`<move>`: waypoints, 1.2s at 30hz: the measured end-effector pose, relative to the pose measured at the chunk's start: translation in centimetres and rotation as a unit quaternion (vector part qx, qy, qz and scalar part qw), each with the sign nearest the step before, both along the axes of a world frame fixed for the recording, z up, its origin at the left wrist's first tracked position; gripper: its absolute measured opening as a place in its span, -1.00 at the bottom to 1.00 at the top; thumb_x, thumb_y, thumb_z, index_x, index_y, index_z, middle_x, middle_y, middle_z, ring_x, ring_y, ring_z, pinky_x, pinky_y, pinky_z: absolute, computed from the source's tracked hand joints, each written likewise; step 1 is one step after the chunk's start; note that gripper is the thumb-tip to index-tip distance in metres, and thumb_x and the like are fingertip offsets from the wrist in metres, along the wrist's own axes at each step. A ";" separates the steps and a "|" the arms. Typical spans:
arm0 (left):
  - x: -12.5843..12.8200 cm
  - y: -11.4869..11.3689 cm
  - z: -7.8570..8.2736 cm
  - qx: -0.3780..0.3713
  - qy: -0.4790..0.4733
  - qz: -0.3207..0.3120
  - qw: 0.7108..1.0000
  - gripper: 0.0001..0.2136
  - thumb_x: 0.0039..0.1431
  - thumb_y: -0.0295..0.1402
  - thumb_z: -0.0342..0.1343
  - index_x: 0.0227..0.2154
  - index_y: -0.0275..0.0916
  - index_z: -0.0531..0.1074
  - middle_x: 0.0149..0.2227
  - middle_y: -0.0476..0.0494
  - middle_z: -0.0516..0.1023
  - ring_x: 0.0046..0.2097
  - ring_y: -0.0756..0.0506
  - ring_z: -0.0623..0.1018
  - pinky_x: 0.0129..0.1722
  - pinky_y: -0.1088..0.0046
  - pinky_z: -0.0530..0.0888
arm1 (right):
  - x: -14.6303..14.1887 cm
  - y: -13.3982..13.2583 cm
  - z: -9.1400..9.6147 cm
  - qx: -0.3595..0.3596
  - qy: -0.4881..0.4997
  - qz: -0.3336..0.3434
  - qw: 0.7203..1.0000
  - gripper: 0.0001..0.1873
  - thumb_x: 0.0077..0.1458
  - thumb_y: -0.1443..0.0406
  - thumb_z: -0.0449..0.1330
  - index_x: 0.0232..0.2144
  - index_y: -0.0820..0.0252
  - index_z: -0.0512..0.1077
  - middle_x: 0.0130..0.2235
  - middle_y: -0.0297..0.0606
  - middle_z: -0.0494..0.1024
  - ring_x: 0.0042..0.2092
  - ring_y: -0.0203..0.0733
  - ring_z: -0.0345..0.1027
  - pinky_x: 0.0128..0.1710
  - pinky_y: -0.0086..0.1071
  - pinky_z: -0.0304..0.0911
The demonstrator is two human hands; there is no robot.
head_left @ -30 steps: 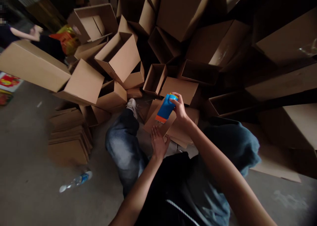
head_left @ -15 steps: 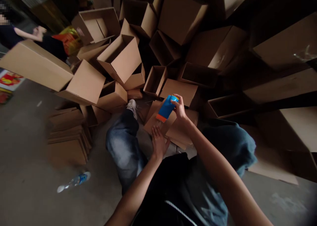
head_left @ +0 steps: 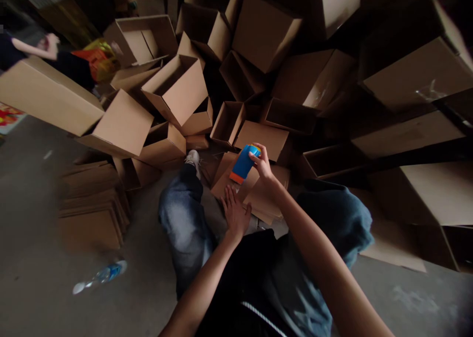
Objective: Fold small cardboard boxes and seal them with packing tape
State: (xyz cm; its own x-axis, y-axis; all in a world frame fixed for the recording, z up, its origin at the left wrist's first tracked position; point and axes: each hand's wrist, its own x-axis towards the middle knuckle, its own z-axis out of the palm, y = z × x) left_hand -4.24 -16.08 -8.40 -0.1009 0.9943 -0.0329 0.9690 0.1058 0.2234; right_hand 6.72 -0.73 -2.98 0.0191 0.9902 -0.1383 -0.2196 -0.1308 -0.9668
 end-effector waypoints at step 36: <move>-1.8 0.9 -1.1 0.019 0.026 -0.057 0.998 -0.27 0.30 -0.10 0.00 0.39 -0.47 0.05 0.44 -0.42 0.00 0.45 -0.28 0.04 0.40 -0.03 -0.01 | 0.3 -0.4 -0.5 0.051 -0.112 0.045 0.991 -0.14 -0.06 -0.25 0.21 0.18 -0.01 0.17 -0.37 -0.39 0.32 -0.39 -0.19 0.21 -0.35 -0.25 0.28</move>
